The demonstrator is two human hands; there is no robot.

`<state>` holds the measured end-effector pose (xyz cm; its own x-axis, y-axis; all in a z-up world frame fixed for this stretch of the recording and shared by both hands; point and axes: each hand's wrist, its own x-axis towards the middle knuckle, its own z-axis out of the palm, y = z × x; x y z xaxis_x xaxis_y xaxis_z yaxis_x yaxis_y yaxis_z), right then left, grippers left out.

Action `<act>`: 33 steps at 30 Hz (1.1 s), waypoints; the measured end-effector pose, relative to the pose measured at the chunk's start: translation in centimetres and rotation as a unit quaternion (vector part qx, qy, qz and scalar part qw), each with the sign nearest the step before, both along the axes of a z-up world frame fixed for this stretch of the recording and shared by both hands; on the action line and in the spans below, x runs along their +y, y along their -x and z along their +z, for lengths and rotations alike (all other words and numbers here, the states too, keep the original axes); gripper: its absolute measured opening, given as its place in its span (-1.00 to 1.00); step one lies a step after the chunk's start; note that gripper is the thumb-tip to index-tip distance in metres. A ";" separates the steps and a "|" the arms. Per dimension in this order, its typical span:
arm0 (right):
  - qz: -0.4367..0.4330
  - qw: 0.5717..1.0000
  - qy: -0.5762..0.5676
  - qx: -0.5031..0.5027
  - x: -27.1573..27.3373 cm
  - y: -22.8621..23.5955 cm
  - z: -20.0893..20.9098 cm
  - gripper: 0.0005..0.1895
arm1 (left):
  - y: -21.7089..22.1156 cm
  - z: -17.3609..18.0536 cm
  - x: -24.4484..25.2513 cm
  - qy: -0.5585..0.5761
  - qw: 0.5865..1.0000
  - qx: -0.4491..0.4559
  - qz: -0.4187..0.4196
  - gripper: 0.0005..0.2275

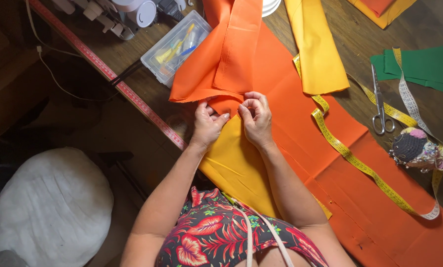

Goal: The person folds a yellow fabric piece and places it on top of a larger orange fabric sheet. They then use a measuring tape to measure the orange fabric before using scissors to cut a long strip from it.

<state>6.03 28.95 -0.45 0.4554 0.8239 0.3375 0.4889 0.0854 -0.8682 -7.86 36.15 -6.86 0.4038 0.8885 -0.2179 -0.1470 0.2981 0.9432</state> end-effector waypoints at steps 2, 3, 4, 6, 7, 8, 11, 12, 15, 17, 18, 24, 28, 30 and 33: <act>0.008 1.000 -0.002 -0.006 0.0 0.2 0.2 -0.90 | 0.1 1.8 -0.1 0.003 1.000 0.001 -0.003 -0.27; 0.016 1.000 -0.004 -0.011 0.0 0.3 0.3 -0.89 | 0.2 2.7 -0.1 0.005 1.000 0.003 -0.006 -0.28; 0.016 1.000 -0.004 -0.012 -0.1 0.3 0.2 -0.89 | 0.2 3.1 -0.2 0.005 1.000 0.002 -0.007 -0.28; 0.018 1.000 -0.006 0.000 -0.1 0.2 0.2 -0.89 | 0.1 4.1 -0.2 0.023 1.000 -0.008 -0.010 -0.37; 0.017 1.000 -0.007 -0.001 -0.1 0.2 0.6 -0.89 | 0.5 4.0 -0.2 0.022 1.000 -0.008 -0.011 -0.37; 0.016 0.999 -0.027 0.038 0.0 0.0 1.0 -0.90 | 0.9 3.9 -0.2 -0.007 0.999 0.040 -0.025 -0.46; -0.029 0.986 -0.077 0.144 -0.4 -1.2 3.1 -0.86 | 3.1 6.9 -0.8 -0.127 0.977 0.167 -0.042 -0.55; -0.066 0.970 -0.107 0.208 -0.5 -2.0 4.0 -0.86 | 3.7 8.4 -1.0 -0.216 0.946 0.240 -0.037 -0.55; -0.112 0.965 -0.128 0.198 -5.0 -3.6 11.6 -0.89 | 6.4 11.1 -2.6 -0.385 0.830 0.389 -0.106 -0.37; -0.129 0.975 -0.116 0.142 -9.9 -3.8 14.5 -0.90 | 7.4 10.3 -3.7 -0.404 0.799 0.419 -0.151 -0.43; -0.135 0.982 -0.102 0.086 -12.4 -3.7 16.0 -0.89 | 7.6 10.0 -3.9 -0.420 0.766 0.451 -0.184 -0.46; -0.162 0.960 0.180 -0.139 -24.8 0.7 8.9 -0.33 | 7.6 12.4 -4.0 -0.421 0.825 0.252 -0.280 -0.77; -0.162 0.933 0.271 -0.170 -26.2 3.2 8.0 0.21 | 7.3 19.8 -4.5 -0.372 0.823 0.021 -0.429 -0.83; -0.123 0.934 0.300 -0.149 -26.7 3.2 7.4 -0.19 | 6.5 23.2 -3.7 -0.420 0.750 -0.092 -0.503 -0.78; 0.021 0.945 0.311 0.104 -25.3 3.4 15.2 -0.48 | 4.4 28.3 -2.6 -0.356 0.750 -0.137 -0.540 -0.85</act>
